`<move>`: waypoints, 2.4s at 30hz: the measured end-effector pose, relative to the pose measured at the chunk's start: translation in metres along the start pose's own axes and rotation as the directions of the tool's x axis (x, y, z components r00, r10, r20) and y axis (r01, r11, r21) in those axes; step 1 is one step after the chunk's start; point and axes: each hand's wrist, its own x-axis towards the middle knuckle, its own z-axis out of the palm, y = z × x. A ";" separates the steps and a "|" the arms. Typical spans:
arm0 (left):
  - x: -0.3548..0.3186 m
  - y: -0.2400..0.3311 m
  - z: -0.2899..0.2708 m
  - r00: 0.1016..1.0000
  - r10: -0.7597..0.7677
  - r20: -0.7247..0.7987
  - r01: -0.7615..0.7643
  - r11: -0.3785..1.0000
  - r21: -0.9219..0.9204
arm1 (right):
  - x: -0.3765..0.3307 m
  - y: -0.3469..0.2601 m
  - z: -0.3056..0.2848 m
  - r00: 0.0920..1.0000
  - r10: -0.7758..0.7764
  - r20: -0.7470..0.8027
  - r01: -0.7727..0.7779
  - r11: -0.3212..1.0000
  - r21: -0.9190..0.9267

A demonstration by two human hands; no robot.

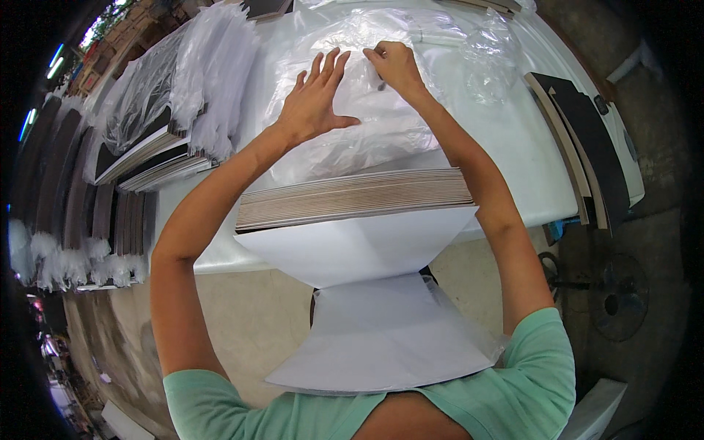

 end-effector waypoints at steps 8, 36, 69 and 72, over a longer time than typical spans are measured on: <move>0.012 -0.022 -0.023 0.858 -0.221 0.463 0.463 0.721 -0.515 | 0.005 0.010 -0.015 0.998 0.056 -0.027 -0.057 0.997 -0.044; 0.011 -0.035 0.008 0.865 -0.188 0.464 0.474 0.609 -0.636 | -0.016 -0.045 -0.033 0.902 -0.351 0.251 0.210 0.866 0.454; -0.012 -0.026 -0.024 0.849 0.000 0.528 0.527 -0.066 -0.847 | -0.011 -0.009 -0.032 0.987 -0.150 -0.064 0.162 0.938 0.308; -0.007 -0.015 -0.038 0.872 -0.086 0.481 0.450 -0.241 -0.860 | -0.029 -0.039 -0.030 0.794 -0.476 -0.377 0.506 0.862 -0.022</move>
